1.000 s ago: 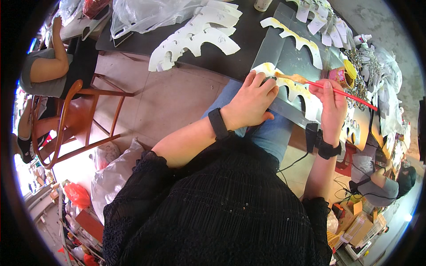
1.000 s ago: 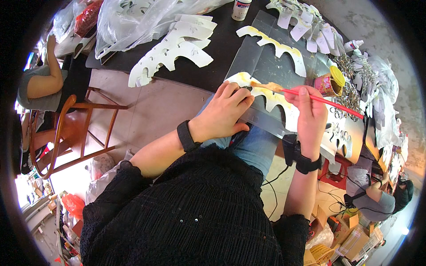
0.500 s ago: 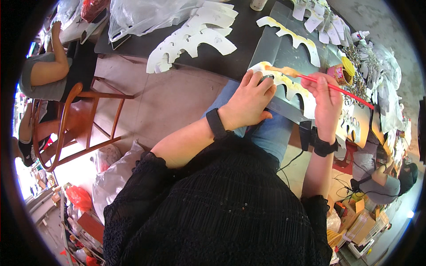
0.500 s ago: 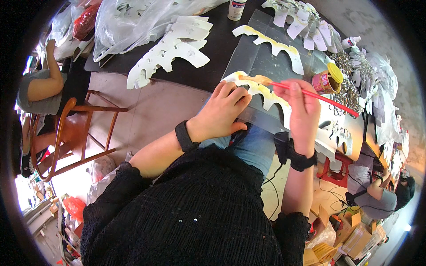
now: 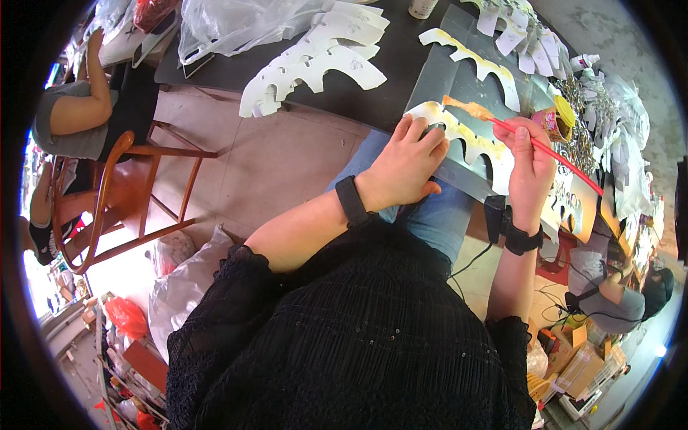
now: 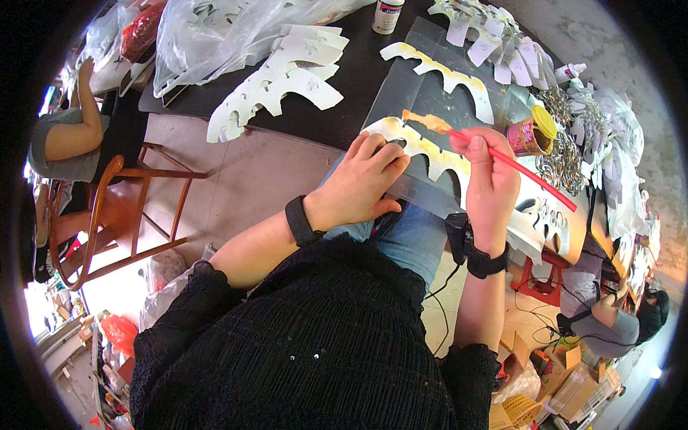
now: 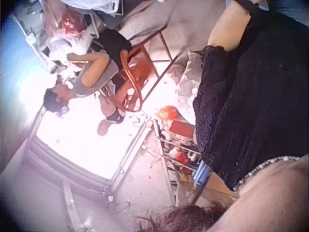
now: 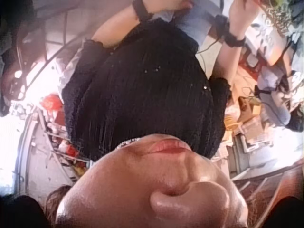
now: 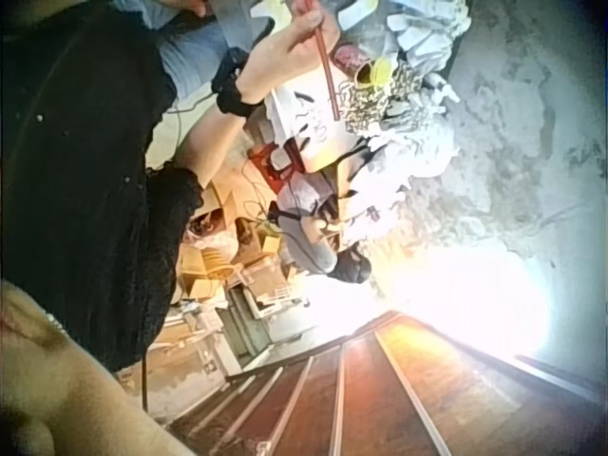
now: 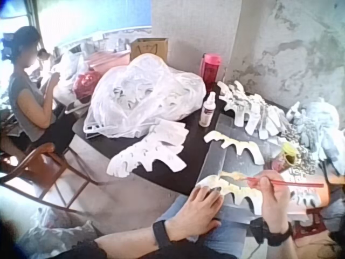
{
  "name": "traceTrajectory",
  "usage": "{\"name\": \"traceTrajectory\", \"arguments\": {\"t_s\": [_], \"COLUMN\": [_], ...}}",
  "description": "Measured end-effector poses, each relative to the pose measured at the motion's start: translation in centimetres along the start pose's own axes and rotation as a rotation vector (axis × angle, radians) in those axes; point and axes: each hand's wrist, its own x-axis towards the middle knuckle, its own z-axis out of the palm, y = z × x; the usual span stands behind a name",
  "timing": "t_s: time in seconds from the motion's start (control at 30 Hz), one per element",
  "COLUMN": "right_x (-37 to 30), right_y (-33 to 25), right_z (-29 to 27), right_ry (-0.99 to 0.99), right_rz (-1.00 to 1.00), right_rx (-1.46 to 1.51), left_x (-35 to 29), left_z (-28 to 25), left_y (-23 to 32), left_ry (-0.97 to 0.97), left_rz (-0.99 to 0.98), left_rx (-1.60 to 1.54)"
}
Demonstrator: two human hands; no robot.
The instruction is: Applying glue to white shoe upper components using a brush and stacking them.
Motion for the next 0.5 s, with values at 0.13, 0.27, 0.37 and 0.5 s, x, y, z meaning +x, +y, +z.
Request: {"name": "traceTrajectory", "arguments": {"t_s": [0.13,0.27,0.37,0.5], "right_x": [-0.41,-0.21,-0.22,-0.24], "right_y": [-0.13,-0.32,-0.15,-0.33], "right_z": [0.24,-0.18,-0.04,-0.59], "right_ry": [-0.106,-0.106,-0.052,-0.082], "right_rz": [0.007,0.015,-0.011,0.049], "right_rx": [-0.013,0.066,0.022,0.046], "left_x": [-0.02,-0.06,-0.08,-0.03], "left_z": [0.15,0.09,0.12,0.14], "left_y": [-0.02,-0.01,0.00,-0.01], "left_ry": [0.003,-0.005,0.007,0.007], "left_rz": [0.002,0.003,0.004,0.006], "left_rx": [0.016,0.011,0.012,0.003]}}
